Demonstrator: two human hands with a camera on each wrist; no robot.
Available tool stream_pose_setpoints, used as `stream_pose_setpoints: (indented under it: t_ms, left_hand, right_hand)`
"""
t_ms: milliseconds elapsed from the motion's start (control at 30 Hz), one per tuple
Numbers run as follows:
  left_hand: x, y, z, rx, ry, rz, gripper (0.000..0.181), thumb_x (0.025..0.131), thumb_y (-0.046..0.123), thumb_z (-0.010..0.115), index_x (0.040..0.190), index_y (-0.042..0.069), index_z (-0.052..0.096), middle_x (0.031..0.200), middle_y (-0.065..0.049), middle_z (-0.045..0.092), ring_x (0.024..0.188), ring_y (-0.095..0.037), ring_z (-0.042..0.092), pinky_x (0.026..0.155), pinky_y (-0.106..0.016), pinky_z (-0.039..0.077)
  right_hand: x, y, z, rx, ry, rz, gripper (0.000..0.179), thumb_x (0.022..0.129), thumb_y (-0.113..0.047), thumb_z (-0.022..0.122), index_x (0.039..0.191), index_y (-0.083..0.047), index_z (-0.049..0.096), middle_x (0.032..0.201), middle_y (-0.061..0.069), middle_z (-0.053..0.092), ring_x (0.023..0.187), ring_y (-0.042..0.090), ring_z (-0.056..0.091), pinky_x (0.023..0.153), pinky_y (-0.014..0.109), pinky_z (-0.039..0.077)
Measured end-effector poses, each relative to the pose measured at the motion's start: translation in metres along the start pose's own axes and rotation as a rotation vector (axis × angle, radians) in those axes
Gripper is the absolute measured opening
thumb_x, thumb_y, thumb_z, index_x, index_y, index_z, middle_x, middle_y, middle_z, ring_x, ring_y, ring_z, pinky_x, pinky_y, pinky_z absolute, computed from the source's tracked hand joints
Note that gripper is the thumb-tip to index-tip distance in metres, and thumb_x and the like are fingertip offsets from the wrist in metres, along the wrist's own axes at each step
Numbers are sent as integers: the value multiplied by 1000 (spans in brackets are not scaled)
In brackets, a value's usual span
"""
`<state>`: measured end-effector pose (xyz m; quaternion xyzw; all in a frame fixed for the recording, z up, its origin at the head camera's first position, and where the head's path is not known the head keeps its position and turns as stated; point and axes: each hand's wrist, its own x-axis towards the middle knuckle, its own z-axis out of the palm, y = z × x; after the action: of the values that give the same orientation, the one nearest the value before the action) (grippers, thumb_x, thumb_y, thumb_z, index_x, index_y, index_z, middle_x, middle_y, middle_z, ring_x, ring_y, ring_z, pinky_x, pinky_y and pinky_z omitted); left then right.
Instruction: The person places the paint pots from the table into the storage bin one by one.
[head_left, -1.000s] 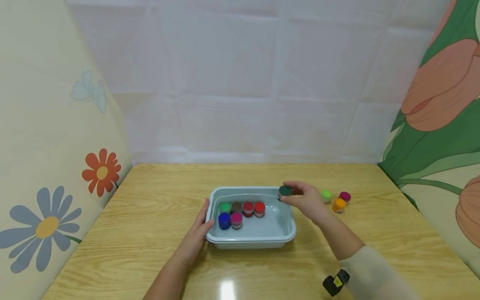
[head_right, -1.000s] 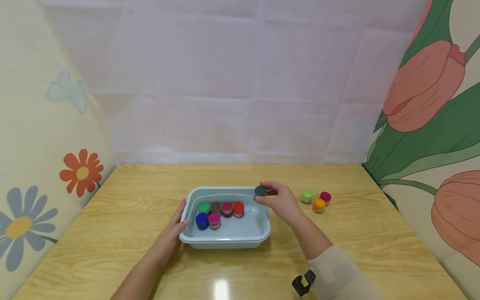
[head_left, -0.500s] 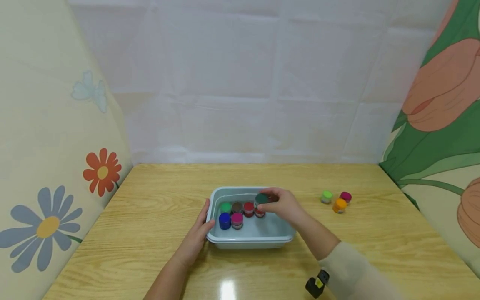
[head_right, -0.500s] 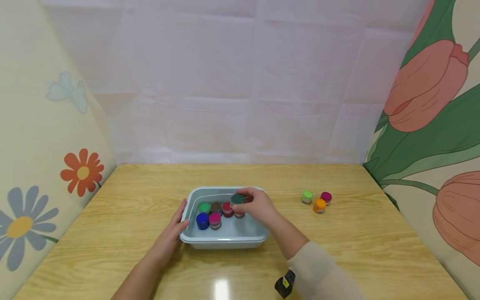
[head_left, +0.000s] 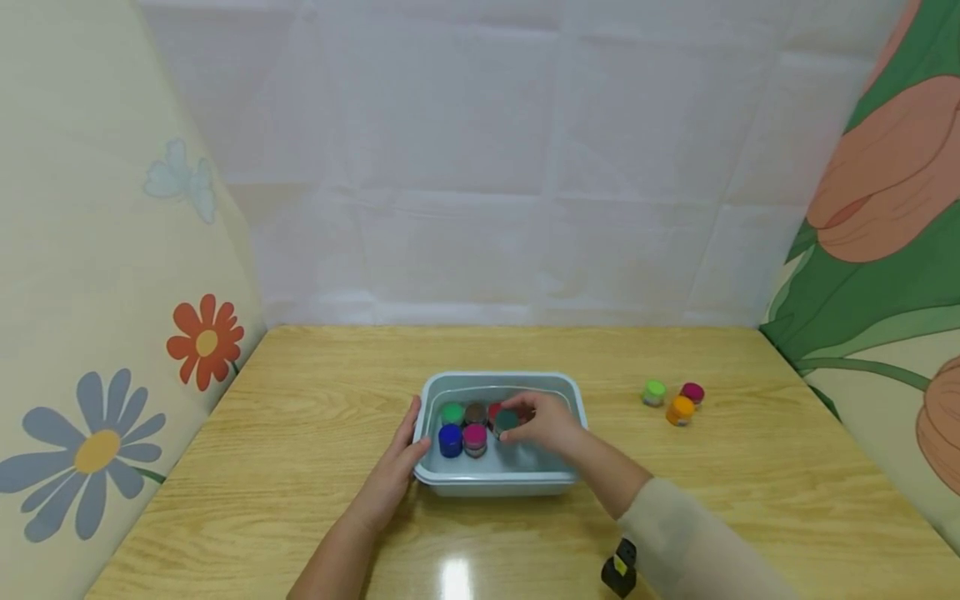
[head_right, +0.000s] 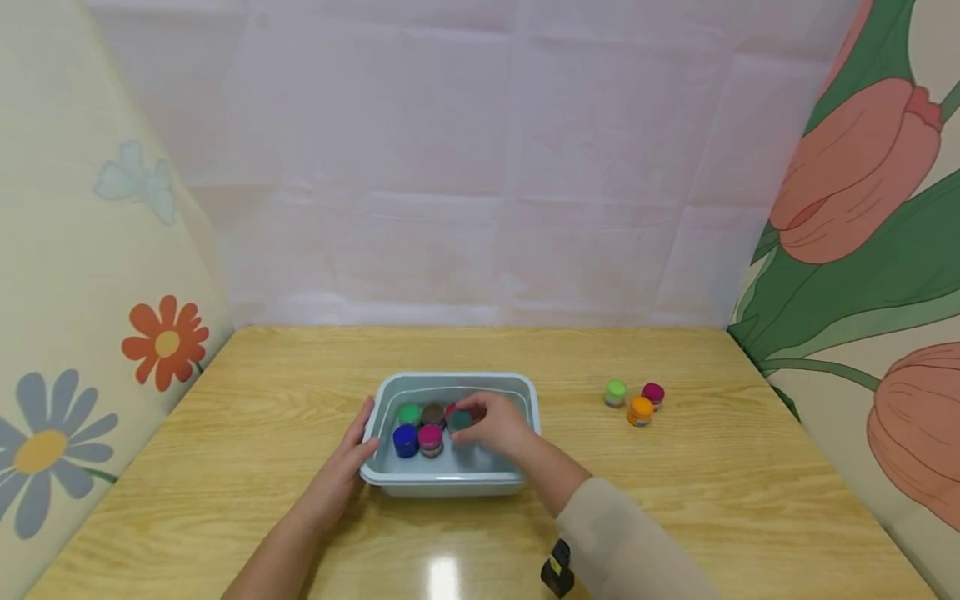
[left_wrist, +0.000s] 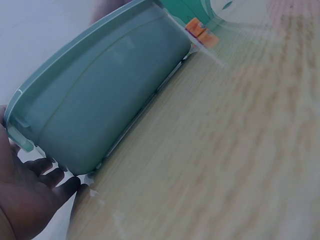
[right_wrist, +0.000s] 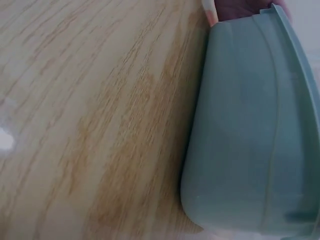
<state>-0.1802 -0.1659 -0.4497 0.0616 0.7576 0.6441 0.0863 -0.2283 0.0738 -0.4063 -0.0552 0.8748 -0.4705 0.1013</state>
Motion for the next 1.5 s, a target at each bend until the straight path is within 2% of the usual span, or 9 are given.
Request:
stream_pose_setpoints:
  t_ms: [200,400,633,867,1267,1500]
  left_hand:
    - [0,1,-1,-7,-5,-10,65,103,29,40,159,27,7,167,-1,-3,153,-33,-9,120,-62,-2]
    - [1,2,-1,1,-10,-12,64,104,30,40,159,28,6,167,1,-4,153,-32,-10,120,-62,-2]
    - [1,2,-1,-11,-3,7,65,103,27,40,159,24,7,167,-4,-3,153,-34,-9,121,-61,-2]
    - [1,2,-1,-9,-5,12,65,103,26,40,159,22,7,167,-5,-3,153,-34,-9,121,-60,-2]
    - [0,0,-1,-6,-4,13,66,103,27,41,159,22,7,167,-6,-3,153,-35,-8,121,-60,-2]
    - [0,1,0,-16,-3,6,66,103,26,40,159,20,6,167,-7,-3,153,-35,-8,121,-60,-1]
  right_hand:
    - [2,-2,4,-71,-31,-4,46,70,-8,85,113,-8,70,107,7,69,100,19,61,94,38,52]
    - [4,-2,7,-104,-58,15,46,71,-9,85,114,-8,69,107,9,67,100,21,60,93,39,51]
    - [2,-5,9,-176,-62,-25,43,71,-10,85,111,-7,69,102,8,68,96,20,61,91,38,51]
    - [4,-6,12,-212,-59,-32,43,72,-10,84,112,-7,69,106,9,69,102,22,62,96,41,51]
    - [1,-7,14,-201,-55,-19,37,75,-6,81,110,-8,70,105,9,68,100,22,62,93,40,52]
    - [-2,-4,10,-131,-35,-14,41,75,-8,81,114,-7,68,113,11,69,107,26,63,94,41,52]
